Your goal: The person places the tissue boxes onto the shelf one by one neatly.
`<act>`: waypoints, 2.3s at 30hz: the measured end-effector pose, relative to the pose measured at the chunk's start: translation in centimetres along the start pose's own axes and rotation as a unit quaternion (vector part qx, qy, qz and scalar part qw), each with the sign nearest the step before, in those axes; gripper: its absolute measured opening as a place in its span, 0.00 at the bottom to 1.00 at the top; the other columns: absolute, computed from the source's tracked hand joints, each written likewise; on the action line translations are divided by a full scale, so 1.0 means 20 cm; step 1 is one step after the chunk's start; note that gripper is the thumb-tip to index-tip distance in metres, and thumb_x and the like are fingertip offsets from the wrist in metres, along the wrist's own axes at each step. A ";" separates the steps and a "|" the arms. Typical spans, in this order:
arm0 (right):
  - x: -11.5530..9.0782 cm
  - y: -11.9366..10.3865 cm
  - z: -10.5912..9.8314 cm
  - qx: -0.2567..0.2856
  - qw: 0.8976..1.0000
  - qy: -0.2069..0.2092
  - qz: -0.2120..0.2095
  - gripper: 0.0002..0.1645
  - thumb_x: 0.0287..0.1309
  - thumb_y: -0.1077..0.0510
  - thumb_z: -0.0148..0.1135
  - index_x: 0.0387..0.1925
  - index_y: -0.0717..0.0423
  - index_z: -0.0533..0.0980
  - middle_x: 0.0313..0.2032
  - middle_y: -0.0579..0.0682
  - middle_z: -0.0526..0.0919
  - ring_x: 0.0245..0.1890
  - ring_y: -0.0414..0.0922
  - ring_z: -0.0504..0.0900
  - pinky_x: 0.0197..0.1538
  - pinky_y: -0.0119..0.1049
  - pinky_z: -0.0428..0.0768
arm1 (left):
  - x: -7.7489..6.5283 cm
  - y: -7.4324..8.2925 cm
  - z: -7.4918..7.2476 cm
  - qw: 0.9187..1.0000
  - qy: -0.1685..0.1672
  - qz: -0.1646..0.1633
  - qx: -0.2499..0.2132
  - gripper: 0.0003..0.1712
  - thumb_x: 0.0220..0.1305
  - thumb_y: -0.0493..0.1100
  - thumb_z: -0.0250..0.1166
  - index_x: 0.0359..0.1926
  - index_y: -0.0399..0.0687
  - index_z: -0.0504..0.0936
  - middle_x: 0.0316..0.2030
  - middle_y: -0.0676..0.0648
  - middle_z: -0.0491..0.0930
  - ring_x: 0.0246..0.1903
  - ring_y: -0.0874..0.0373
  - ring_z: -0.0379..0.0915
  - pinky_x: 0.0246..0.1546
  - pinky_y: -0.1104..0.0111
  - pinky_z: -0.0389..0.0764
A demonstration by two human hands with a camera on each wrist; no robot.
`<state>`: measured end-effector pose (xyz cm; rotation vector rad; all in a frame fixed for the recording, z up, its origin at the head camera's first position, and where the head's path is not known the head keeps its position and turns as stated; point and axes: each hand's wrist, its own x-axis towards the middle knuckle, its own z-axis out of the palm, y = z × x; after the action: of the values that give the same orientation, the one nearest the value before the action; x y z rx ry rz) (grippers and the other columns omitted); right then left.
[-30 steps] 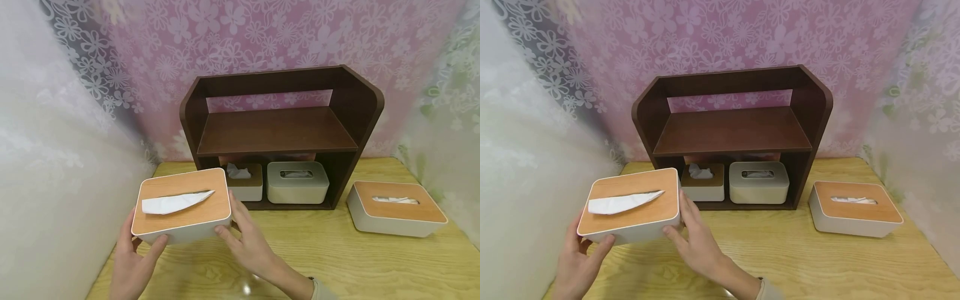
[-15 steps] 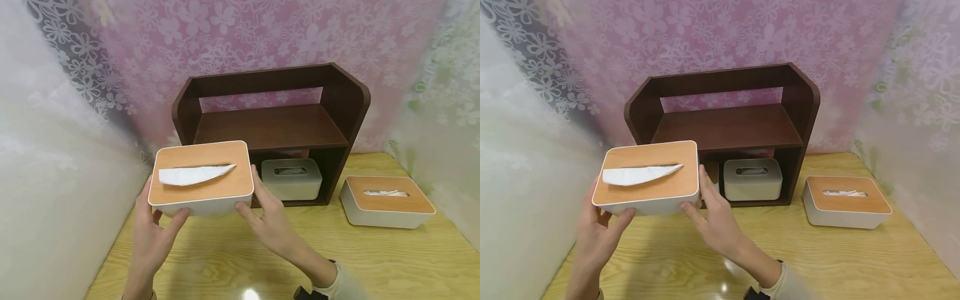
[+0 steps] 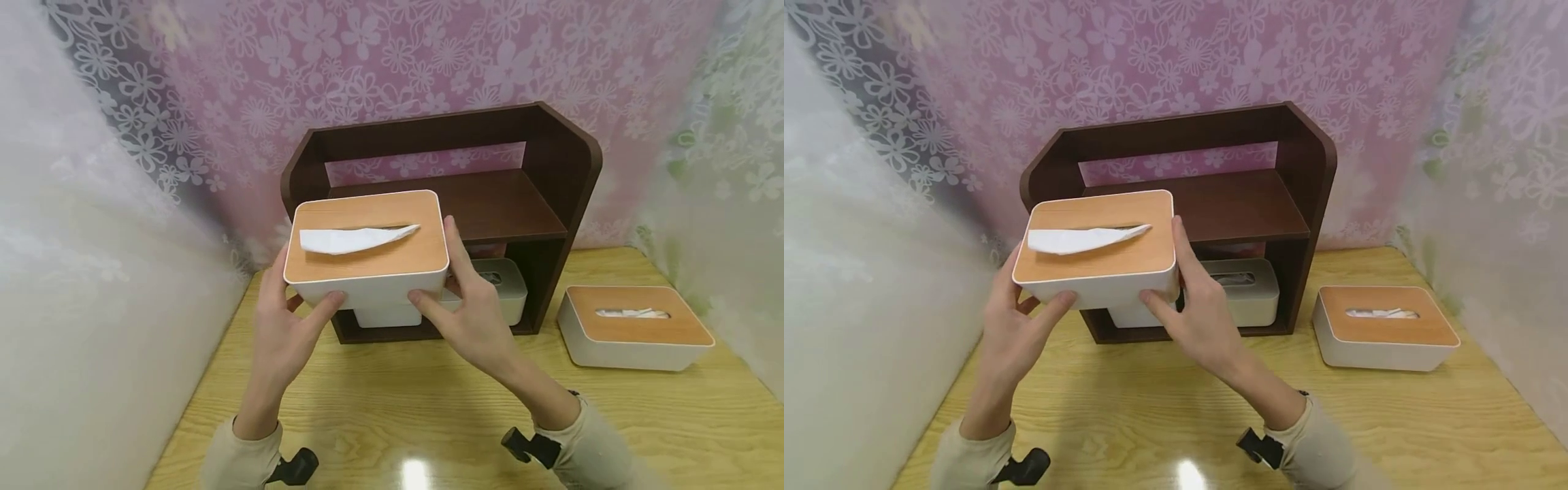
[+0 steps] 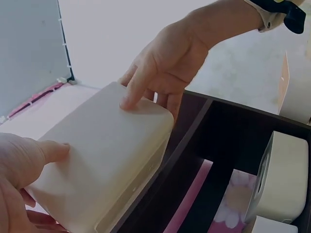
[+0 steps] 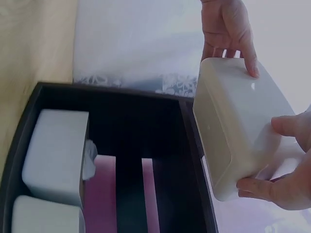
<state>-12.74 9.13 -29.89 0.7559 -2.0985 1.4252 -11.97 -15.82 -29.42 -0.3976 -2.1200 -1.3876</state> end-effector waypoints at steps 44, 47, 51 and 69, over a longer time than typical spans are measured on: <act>0.53 0.30 -0.05 -0.029 0.996 -0.031 0.074 0.53 0.64 0.57 0.66 0.79 0.54 0.43 0.71 0.57 0.66 0.66 0.51 0.71 0.61 0.50 0.75 | 0.53 -0.12 0.27 0.996 -0.043 -0.075 -0.026 0.47 0.71 0.44 0.60 0.78 0.43 0.39 0.70 0.38 0.59 0.67 0.48 0.60 0.68 0.54 0.61; 0.55 0.31 -0.04 -0.026 0.997 -0.032 0.072 0.52 0.64 0.58 0.66 0.79 0.54 0.44 0.71 0.56 0.67 0.66 0.52 0.71 0.61 0.51 0.75 | 0.55 -0.13 0.28 0.996 -0.037 -0.077 -0.034 0.47 0.71 0.43 0.60 0.78 0.44 0.39 0.70 0.37 0.59 0.67 0.47 0.60 0.68 0.54 0.60; 0.58 0.32 -0.04 -0.028 0.997 -0.032 0.069 0.52 0.64 0.59 0.66 0.79 0.55 0.46 0.69 0.58 0.68 0.66 0.52 0.72 0.62 0.50 0.75 | 0.57 -0.14 0.28 0.995 -0.038 -0.081 -0.040 0.47 0.72 0.43 0.59 0.78 0.45 0.38 0.72 0.37 0.57 0.68 0.47 0.58 0.69 0.54 0.58; 0.62 0.34 -0.05 -0.039 0.994 -0.047 0.085 0.50 0.64 0.58 0.66 0.78 0.56 0.47 0.68 0.59 0.70 0.65 0.52 0.73 0.62 0.49 0.75 | 0.60 -0.16 0.30 0.994 -0.047 -0.092 -0.045 0.48 0.72 0.43 0.58 0.78 0.45 0.34 0.75 0.38 0.51 0.72 0.49 0.52 0.72 0.56 0.54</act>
<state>-26.34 9.92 -25.78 0.6379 -2.3258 1.4086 -24.96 -12.47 -26.17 -0.3134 -2.2225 -1.6012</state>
